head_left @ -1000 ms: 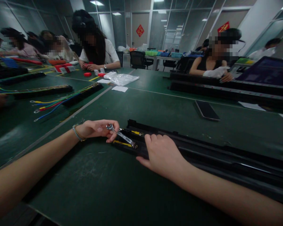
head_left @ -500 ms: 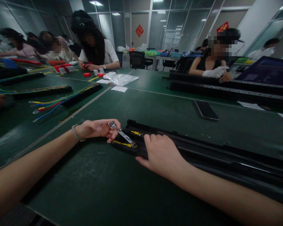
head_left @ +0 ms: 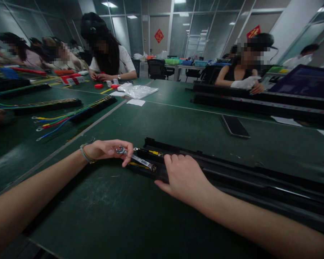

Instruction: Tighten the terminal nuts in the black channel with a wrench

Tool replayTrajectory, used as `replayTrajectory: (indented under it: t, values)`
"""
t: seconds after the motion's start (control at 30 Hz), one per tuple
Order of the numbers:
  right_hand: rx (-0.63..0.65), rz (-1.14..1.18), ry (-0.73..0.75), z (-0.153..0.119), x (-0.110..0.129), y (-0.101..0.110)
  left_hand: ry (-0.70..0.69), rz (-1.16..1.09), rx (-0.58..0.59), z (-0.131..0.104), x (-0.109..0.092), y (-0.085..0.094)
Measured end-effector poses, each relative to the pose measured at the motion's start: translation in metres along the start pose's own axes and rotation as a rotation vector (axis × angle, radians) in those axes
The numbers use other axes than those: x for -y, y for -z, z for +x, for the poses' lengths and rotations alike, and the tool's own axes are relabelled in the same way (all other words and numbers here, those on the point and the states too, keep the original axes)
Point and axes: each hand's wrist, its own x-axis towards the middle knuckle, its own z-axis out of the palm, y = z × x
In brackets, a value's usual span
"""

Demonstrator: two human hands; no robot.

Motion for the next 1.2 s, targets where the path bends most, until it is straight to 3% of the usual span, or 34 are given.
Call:
replayTrajectory:
  t: [0.5, 1.2]
  values:
    - [0.003, 0.011, -0.003, -0.0002, 0.0000, -0.0003, 0.009, -0.131, -0.043, 0.0013, 0.0063, 0.0014]
    - [-0.009, 0.012, -0.003, -0.0003, -0.0002, -0.0017, -0.001, -0.064, -0.020, 0.0003, 0.0019, -0.0005]
